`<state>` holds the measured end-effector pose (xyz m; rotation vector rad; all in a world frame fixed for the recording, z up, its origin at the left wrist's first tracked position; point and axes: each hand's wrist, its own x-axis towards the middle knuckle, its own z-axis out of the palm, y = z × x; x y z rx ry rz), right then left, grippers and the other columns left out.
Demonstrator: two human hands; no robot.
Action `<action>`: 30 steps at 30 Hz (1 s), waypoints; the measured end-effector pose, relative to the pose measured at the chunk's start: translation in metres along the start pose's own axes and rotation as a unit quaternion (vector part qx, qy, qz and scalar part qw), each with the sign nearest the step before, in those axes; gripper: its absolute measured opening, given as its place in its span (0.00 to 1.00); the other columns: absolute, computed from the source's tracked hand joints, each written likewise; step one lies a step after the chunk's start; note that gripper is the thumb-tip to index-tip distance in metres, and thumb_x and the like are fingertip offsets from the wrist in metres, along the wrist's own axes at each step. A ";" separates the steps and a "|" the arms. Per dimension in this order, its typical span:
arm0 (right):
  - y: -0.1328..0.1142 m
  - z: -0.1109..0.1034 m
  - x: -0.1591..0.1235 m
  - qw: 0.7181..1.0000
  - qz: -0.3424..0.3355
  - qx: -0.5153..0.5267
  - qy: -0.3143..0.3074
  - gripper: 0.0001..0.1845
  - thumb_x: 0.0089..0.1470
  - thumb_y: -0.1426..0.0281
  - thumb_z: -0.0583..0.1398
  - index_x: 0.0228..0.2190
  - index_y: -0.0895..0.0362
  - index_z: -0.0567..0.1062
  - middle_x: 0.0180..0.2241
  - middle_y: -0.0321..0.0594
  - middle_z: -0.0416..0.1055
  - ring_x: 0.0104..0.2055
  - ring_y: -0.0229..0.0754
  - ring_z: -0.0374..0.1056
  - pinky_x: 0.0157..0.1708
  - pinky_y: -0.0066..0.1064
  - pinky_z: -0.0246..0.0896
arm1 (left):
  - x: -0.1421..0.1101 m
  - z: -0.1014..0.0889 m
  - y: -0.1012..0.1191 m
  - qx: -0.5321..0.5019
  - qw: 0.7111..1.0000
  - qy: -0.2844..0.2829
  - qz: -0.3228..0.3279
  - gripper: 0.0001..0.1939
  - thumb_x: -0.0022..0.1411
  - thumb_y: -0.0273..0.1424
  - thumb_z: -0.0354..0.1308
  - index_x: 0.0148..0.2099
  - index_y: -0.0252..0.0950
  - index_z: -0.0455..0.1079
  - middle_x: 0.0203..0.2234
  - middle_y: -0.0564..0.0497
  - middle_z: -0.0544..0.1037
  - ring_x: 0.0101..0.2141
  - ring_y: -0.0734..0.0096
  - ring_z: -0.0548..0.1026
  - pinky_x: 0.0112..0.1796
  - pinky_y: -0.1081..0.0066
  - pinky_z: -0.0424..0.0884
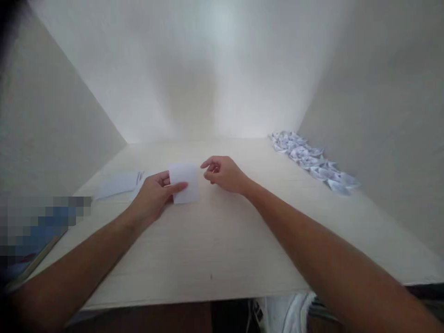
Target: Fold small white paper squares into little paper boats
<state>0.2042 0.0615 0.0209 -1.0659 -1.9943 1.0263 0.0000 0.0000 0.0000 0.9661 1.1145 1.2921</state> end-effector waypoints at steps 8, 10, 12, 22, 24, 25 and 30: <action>0.003 0.002 -0.006 0.987 -0.046 -0.151 -0.037 0.13 0.48 0.73 0.70 0.37 0.58 0.77 0.20 0.28 0.67 0.22 0.33 0.62 0.28 0.28 0.56 | -0.003 0.003 0.005 -0.002 0.999 0.044 0.013 0.24 0.38 0.34 0.78 0.40 0.33 0.79 0.31 0.46 0.84 0.29 0.64 0.81 0.28 0.69 0.76; 0.004 0.006 -0.008 0.985 -0.075 -0.156 -0.017 0.23 0.47 0.75 0.70 0.46 0.57 0.75 0.30 0.33 0.73 0.26 0.34 0.66 0.30 0.29 0.60 | -0.003 0.003 0.007 -0.003 0.998 0.055 0.015 0.23 0.40 0.34 0.77 0.40 0.33 0.78 0.30 0.45 0.84 0.28 0.64 0.81 0.26 0.70 0.74; 0.005 0.009 -0.010 0.979 -0.132 -0.151 0.014 0.30 0.48 0.77 0.69 0.53 0.56 0.71 0.43 0.41 0.74 0.30 0.35 0.69 0.31 0.29 0.65 | -0.002 0.003 0.008 -0.008 0.998 0.059 0.015 0.22 0.42 0.34 0.76 0.41 0.33 0.78 0.31 0.45 0.84 0.27 0.65 0.80 0.26 0.70 0.74; 0.003 0.016 -0.013 0.967 -0.239 -0.086 -0.007 0.05 0.59 0.71 0.65 0.34 0.56 0.83 0.58 0.49 0.70 0.41 0.39 0.77 0.37 0.33 0.75 | 0.000 0.000 0.010 -0.037 0.996 0.059 0.058 0.23 0.44 0.36 0.76 0.41 0.33 0.76 0.30 0.48 0.84 0.27 0.68 0.79 0.27 0.71 0.75; 0.003 0.017 -0.012 0.972 -0.222 -0.081 0.003 0.05 0.60 0.71 0.65 0.34 0.55 0.84 0.56 0.47 0.73 0.40 0.39 0.77 0.36 0.32 0.74 | 0.001 -0.001 0.010 -0.043 0.993 0.068 0.083 0.24 0.45 0.36 0.76 0.43 0.34 0.75 0.31 0.49 0.83 0.28 0.68 0.80 0.27 0.71 0.76; 0.003 0.018 -0.011 0.973 -0.215 -0.079 0.008 0.06 0.60 0.70 0.65 0.34 0.55 0.84 0.55 0.47 0.74 0.40 0.39 0.76 0.36 0.31 0.74 | 0.001 -0.001 0.010 -0.043 0.992 0.072 0.095 0.25 0.45 0.35 0.76 0.45 0.34 0.75 0.32 0.49 0.83 0.29 0.68 0.80 0.27 0.70 0.76; 0.002 0.018 -0.009 0.978 -0.195 -0.064 0.021 0.07 0.59 0.68 0.65 0.31 0.56 0.83 0.51 0.47 0.76 0.40 0.39 0.75 0.34 0.29 0.72 | 0.002 -0.004 0.009 -0.003 0.987 0.071 0.142 0.25 0.50 0.35 0.72 0.50 0.35 0.76 0.34 0.50 0.83 0.29 0.71 0.78 0.26 0.73 0.76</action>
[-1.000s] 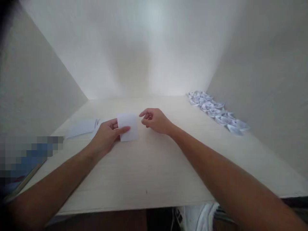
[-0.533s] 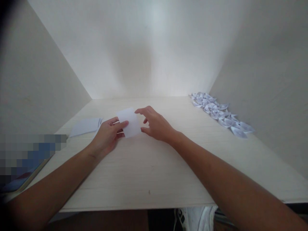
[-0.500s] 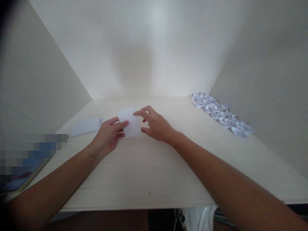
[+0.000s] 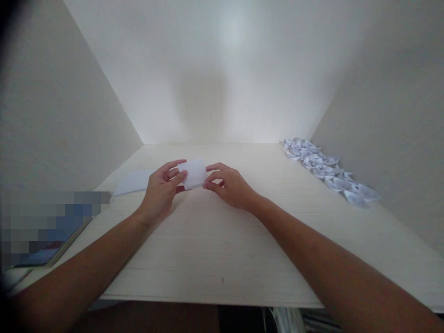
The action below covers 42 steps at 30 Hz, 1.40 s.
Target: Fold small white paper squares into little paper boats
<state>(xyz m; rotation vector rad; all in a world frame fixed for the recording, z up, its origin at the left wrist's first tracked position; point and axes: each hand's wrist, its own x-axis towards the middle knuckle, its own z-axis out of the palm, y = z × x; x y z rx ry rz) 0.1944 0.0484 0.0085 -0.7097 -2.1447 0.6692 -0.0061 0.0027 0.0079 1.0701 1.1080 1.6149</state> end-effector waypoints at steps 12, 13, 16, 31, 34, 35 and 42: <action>0.001 0.004 0.000 0.991 0.061 0.101 0.067 0.15 0.53 0.57 0.69 0.28 0.56 0.80 0.44 0.46 0.75 0.40 0.42 0.74 0.31 0.29 0.71 | -0.002 -0.003 -0.005 0.006 0.996 -0.087 0.004 0.22 0.58 0.36 0.68 0.54 0.38 0.76 0.33 0.51 0.81 0.33 0.67 0.80 0.31 0.63 0.85; 0.001 0.004 0.000 0.989 0.064 0.109 0.071 0.16 0.52 0.56 0.69 0.28 0.57 0.80 0.43 0.45 0.75 0.38 0.41 0.73 0.30 0.29 0.70 | -0.002 -0.003 -0.005 0.006 0.996 -0.087 0.003 0.21 0.58 0.37 0.68 0.53 0.38 0.76 0.33 0.51 0.80 0.34 0.66 0.80 0.31 0.62 0.85; 0.001 0.004 0.001 0.987 0.074 0.118 0.085 0.20 0.50 0.52 0.70 0.27 0.57 0.78 0.37 0.42 0.75 0.33 0.38 0.70 0.29 0.29 0.68 | -0.004 -0.001 -0.002 0.004 0.996 -0.089 0.003 0.22 0.59 0.42 0.67 0.53 0.37 0.77 0.35 0.50 0.79 0.35 0.64 0.80 0.31 0.61 0.85; -0.008 0.005 0.001 0.981 0.114 0.107 0.113 0.18 0.49 0.55 0.71 0.26 0.57 0.78 0.26 0.39 0.75 0.26 0.36 0.66 0.25 0.29 0.61 | -0.008 0.003 -0.002 0.074 0.991 -0.108 0.041 0.20 0.53 0.39 0.74 0.45 0.34 0.79 0.31 0.50 0.82 0.33 0.67 0.81 0.33 0.68 0.83; -0.012 0.006 0.000 0.980 0.121 0.111 0.113 0.19 0.48 0.54 0.71 0.28 0.57 0.79 0.25 0.40 0.76 0.26 0.37 0.67 0.25 0.29 0.61 | -0.009 0.002 -0.001 0.095 0.989 -0.105 0.046 0.16 0.54 0.37 0.74 0.42 0.34 0.80 0.28 0.50 0.82 0.29 0.71 0.80 0.29 0.74 0.78; -0.013 0.006 0.000 0.979 0.123 0.115 0.115 0.19 0.48 0.54 0.71 0.28 0.57 0.79 0.25 0.39 0.76 0.25 0.37 0.67 0.25 0.29 0.61 | -0.009 0.003 -0.001 0.096 0.989 -0.107 0.044 0.15 0.53 0.37 0.74 0.40 0.34 0.80 0.28 0.49 0.83 0.28 0.71 0.79 0.28 0.75 0.77; -0.019 0.008 0.001 0.965 0.117 0.190 0.135 0.23 0.44 0.56 0.75 0.35 0.56 0.75 0.31 0.36 0.76 0.25 0.34 0.68 0.22 0.27 0.61 | -0.010 0.004 0.001 0.045 0.996 -0.074 0.018 0.17 0.49 0.38 0.76 0.37 0.34 0.79 0.28 0.49 0.83 0.28 0.69 0.80 0.29 0.71 0.76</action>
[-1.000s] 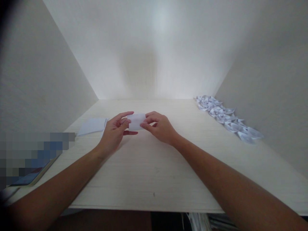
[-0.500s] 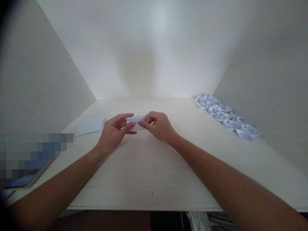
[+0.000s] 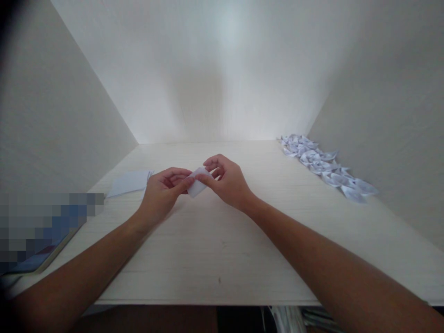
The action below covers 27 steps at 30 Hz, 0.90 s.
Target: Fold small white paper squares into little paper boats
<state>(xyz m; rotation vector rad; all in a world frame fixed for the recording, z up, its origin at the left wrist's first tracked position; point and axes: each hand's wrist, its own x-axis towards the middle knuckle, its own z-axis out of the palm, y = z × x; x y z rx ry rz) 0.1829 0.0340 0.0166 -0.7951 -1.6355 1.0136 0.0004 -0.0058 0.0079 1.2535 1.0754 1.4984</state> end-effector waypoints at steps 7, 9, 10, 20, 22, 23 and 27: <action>-0.001 0.000 0.003 0.994 0.052 0.094 -0.036 0.27 0.42 0.58 0.76 0.40 0.56 0.74 0.28 0.36 0.79 0.29 0.40 0.76 0.24 0.28 0.68 | -0.001 -0.002 0.002 -0.028 0.999 0.046 0.007 0.25 0.50 0.38 0.76 0.50 0.37 0.78 0.36 0.49 0.82 0.32 0.66 0.82 0.35 0.65 0.81; -0.001 0.000 0.003 0.993 0.057 0.099 -0.028 0.25 0.42 0.58 0.75 0.39 0.57 0.76 0.29 0.37 0.80 0.30 0.40 0.77 0.24 0.28 0.68 | -0.003 -0.001 0.003 -0.023 0.999 0.032 0.008 0.26 0.50 0.37 0.76 0.51 0.37 0.78 0.36 0.51 0.81 0.32 0.66 0.82 0.36 0.63 0.82; -0.001 -0.001 0.003 0.993 0.060 0.101 -0.025 0.25 0.43 0.58 0.75 0.38 0.57 0.77 0.30 0.38 0.80 0.30 0.40 0.77 0.24 0.28 0.68 | -0.004 -0.001 0.004 -0.020 0.999 0.026 0.012 0.26 0.50 0.37 0.76 0.51 0.37 0.78 0.35 0.52 0.80 0.32 0.67 0.82 0.36 0.62 0.83; 0.002 0.000 0.004 0.994 0.047 0.101 -0.014 0.21 0.44 0.61 0.74 0.39 0.57 0.80 0.30 0.35 0.78 0.27 0.35 0.72 0.24 0.28 0.69 | -0.008 0.003 0.008 0.020 1.000 0.006 0.012 0.26 0.53 0.41 0.73 0.54 0.39 0.79 0.33 0.56 0.72 0.28 0.74 0.78 0.32 0.66 0.84; 0.002 0.000 0.004 0.994 0.045 0.100 -0.017 0.21 0.45 0.61 0.74 0.40 0.56 0.79 0.30 0.35 0.78 0.27 0.36 0.72 0.25 0.28 0.69 | -0.007 0.003 0.007 0.037 0.999 0.022 0.018 0.24 0.53 0.41 0.73 0.51 0.39 0.81 0.34 0.55 0.73 0.26 0.76 0.77 0.30 0.69 0.82; 0.001 -0.001 0.004 0.994 0.045 0.101 -0.018 0.21 0.45 0.62 0.74 0.40 0.56 0.79 0.30 0.35 0.78 0.28 0.36 0.72 0.25 0.28 0.69 | -0.007 0.002 0.007 0.044 0.998 0.029 0.020 0.23 0.53 0.41 0.74 0.50 0.39 0.81 0.34 0.55 0.73 0.26 0.76 0.77 0.29 0.69 0.82; 0.000 -0.001 0.004 0.994 0.045 0.099 -0.021 0.20 0.46 0.62 0.74 0.40 0.56 0.80 0.30 0.36 0.79 0.28 0.36 0.72 0.25 0.28 0.69 | -0.006 0.002 0.007 0.053 0.998 0.036 0.020 0.24 0.52 0.42 0.74 0.49 0.37 0.81 0.33 0.54 0.75 0.27 0.73 0.78 0.29 0.70 0.81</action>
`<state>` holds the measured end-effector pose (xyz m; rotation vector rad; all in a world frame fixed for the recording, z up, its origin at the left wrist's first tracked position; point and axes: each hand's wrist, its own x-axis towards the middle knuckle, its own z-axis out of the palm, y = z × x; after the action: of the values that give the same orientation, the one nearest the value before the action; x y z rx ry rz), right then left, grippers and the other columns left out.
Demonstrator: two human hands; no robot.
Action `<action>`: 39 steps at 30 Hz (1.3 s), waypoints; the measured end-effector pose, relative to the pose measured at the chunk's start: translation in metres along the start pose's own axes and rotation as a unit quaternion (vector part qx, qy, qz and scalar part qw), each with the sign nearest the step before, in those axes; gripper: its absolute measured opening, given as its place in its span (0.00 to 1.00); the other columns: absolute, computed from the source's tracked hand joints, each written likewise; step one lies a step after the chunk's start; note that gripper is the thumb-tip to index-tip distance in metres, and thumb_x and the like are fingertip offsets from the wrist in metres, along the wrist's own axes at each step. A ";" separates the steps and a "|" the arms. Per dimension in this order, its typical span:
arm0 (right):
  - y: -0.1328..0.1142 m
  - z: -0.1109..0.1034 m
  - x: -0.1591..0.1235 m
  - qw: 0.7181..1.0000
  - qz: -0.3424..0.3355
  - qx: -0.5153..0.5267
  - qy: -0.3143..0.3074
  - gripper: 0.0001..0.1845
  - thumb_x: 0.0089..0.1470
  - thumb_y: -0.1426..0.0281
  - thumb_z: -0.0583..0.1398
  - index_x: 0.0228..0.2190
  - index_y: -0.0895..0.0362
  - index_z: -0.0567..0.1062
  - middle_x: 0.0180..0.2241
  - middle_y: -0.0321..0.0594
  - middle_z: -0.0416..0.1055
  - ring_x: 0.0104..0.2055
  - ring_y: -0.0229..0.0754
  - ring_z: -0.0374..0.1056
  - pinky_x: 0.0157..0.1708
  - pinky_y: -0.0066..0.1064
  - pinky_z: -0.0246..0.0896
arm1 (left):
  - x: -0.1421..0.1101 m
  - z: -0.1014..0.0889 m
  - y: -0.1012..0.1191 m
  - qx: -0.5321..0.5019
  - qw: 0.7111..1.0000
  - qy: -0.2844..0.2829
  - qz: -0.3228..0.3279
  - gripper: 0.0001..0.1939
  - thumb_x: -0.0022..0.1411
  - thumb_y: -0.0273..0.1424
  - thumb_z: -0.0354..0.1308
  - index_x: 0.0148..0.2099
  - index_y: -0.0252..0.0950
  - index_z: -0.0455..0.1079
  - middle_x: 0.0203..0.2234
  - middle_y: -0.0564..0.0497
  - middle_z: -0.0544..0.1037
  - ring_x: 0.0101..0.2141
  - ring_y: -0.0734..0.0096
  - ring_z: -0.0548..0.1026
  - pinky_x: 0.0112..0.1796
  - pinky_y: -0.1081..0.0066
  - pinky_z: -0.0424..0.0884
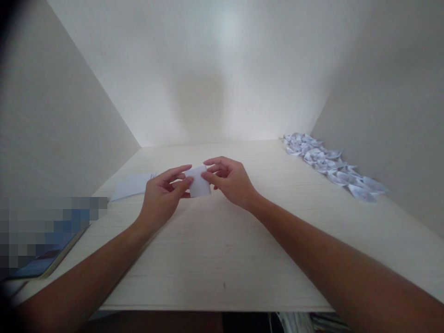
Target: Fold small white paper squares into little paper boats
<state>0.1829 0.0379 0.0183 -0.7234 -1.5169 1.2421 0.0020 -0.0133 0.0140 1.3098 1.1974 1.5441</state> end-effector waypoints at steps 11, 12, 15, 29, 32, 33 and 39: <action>0.000 0.000 -0.002 1.000 0.004 -0.015 0.005 0.21 0.46 0.61 0.74 0.41 0.56 0.81 0.34 0.39 0.81 0.31 0.38 0.75 0.27 0.29 0.72 | 0.001 0.001 0.004 -0.021 1.000 0.009 -0.017 0.25 0.45 0.41 0.78 0.45 0.35 0.82 0.27 0.53 0.79 0.27 0.68 0.81 0.31 0.65 0.83; 0.000 0.000 -0.002 1.000 0.003 -0.018 0.006 0.21 0.46 0.61 0.74 0.41 0.56 0.81 0.34 0.39 0.81 0.31 0.38 0.75 0.27 0.30 0.72 | 0.001 0.001 0.004 -0.023 1.000 0.010 -0.018 0.25 0.45 0.41 0.78 0.44 0.35 0.82 0.27 0.53 0.79 0.27 0.68 0.81 0.31 0.65 0.83; 0.000 0.001 -0.003 1.000 -0.003 -0.016 0.002 0.21 0.45 0.63 0.74 0.41 0.57 0.81 0.33 0.39 0.81 0.31 0.37 0.75 0.28 0.30 0.72 | 0.001 0.001 0.004 -0.032 0.999 0.013 -0.019 0.25 0.44 0.40 0.79 0.44 0.34 0.82 0.28 0.53 0.80 0.27 0.67 0.81 0.30 0.65 0.84; 0.000 0.000 -0.002 1.000 0.011 0.008 -0.015 0.24 0.42 0.64 0.75 0.41 0.58 0.78 0.30 0.36 0.80 0.28 0.36 0.73 0.26 0.29 0.70 | 0.001 0.000 0.003 -0.037 0.999 0.007 -0.030 0.26 0.47 0.41 0.78 0.44 0.32 0.81 0.28 0.47 0.85 0.29 0.62 0.84 0.28 0.66 0.83; 0.000 -0.002 -0.001 0.999 0.038 0.016 -0.035 0.26 0.42 0.64 0.76 0.43 0.58 0.78 0.29 0.35 0.80 0.27 0.36 0.72 0.27 0.29 0.70 | 0.002 0.000 0.003 -0.041 0.999 0.006 -0.034 0.25 0.47 0.41 0.78 0.45 0.32 0.81 0.28 0.47 0.85 0.29 0.62 0.84 0.28 0.67 0.83; 0.000 -0.002 -0.001 0.998 0.047 0.018 -0.043 0.26 0.42 0.65 0.76 0.43 0.58 0.78 0.29 0.35 0.80 0.27 0.35 0.72 0.27 0.28 0.69 | 0.003 -0.001 0.002 -0.043 0.999 0.005 -0.034 0.25 0.48 0.40 0.77 0.46 0.32 0.81 0.29 0.47 0.85 0.29 0.63 0.84 0.28 0.68 0.83; 0.001 -0.005 -0.001 0.989 0.096 0.011 -0.112 0.23 0.43 0.65 0.75 0.42 0.58 0.79 0.30 0.37 0.81 0.29 0.36 0.74 0.30 0.29 0.70 | 0.005 -0.003 -0.002 -0.060 0.997 0.007 -0.041 0.25 0.48 0.39 0.77 0.46 0.32 0.81 0.28 0.48 0.85 0.29 0.64 0.84 0.27 0.69 0.82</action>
<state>0.1879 0.0396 0.0171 -0.7493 -1.6418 1.5255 -0.0021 -0.0086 0.0127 1.1595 1.1344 1.5433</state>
